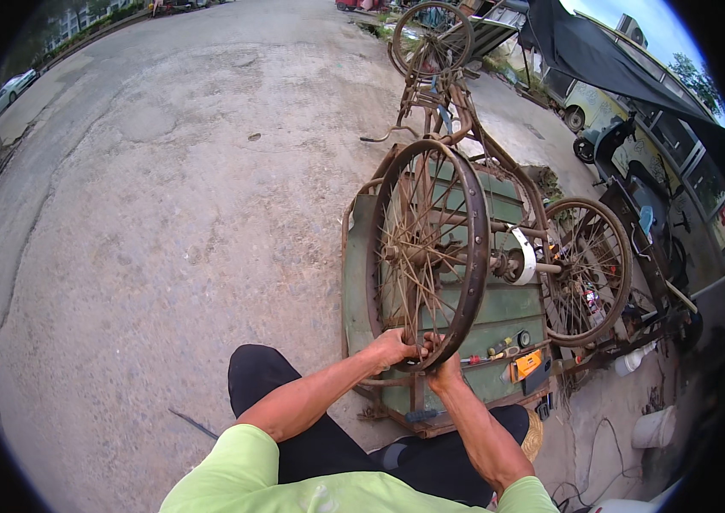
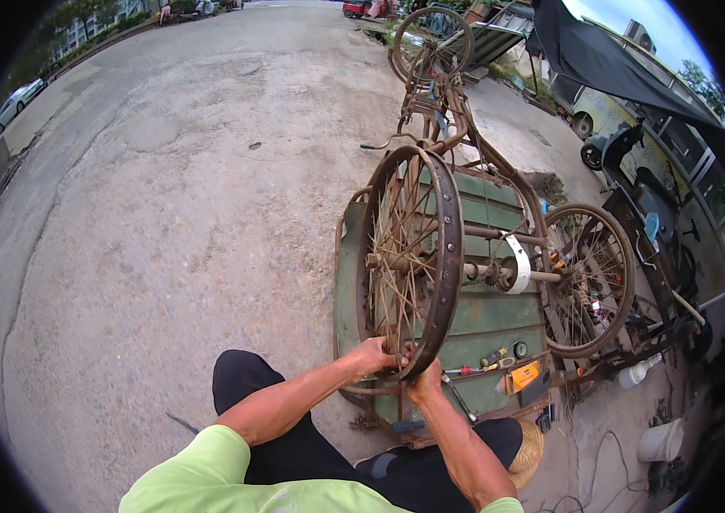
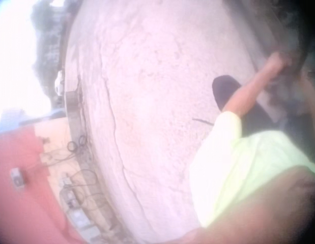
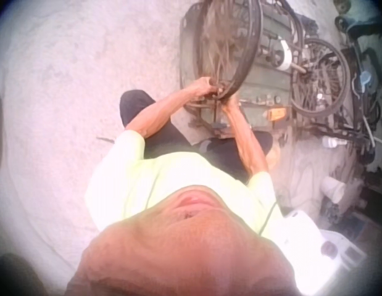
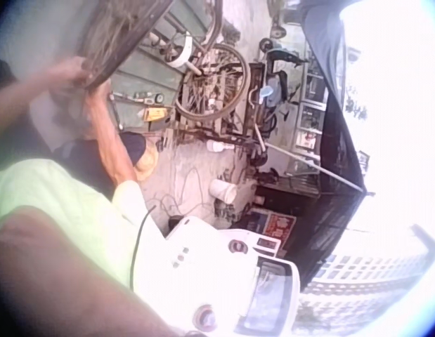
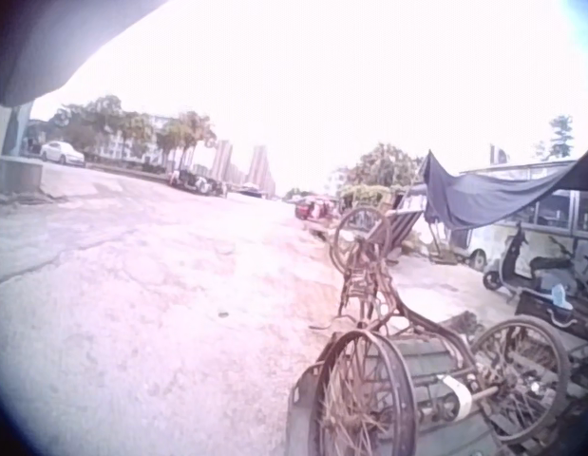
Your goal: The person sits on the ground and works on a bicycle wheel, repeatedly pressing the tire onto the rim and rotating the wheel to check alignment. The person uses both hands to manipulate the tire and rim throughout the clip.
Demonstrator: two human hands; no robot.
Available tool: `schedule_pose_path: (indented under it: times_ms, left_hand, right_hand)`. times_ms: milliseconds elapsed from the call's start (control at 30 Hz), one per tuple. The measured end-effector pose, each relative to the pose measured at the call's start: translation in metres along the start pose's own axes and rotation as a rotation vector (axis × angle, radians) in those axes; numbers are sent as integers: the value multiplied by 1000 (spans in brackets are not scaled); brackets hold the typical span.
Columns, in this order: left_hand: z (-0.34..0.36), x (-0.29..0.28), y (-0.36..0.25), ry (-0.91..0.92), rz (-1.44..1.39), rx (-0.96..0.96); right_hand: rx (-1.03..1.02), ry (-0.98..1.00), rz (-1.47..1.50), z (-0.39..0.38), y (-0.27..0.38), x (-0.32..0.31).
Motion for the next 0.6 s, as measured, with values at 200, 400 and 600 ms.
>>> schedule_pose_path:
  times_ms: [200, 400, 600]
  left_hand:
    - [-7, -4, -13, 49, 9, 15]
    - [-4, -3, -13, 54, 50, -6]
    - [3, 5, -8, -37, -6, 38]
  right_hand:
    - [65, 72, -320, 17, 20, 31]
    - [255, 104, -523, 44, 13, 28]
    - [393, 117, -444, 32, 13, 50]
Point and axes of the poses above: each hand's wrist, its own z-axis towards the middle knuckle, its own x-axis out of the palm, y = z × x, the point moved 4 cm from there along z, towards the middle knuckle, and after that the axes turned 4 degrees about x, right-handed, at the moved point
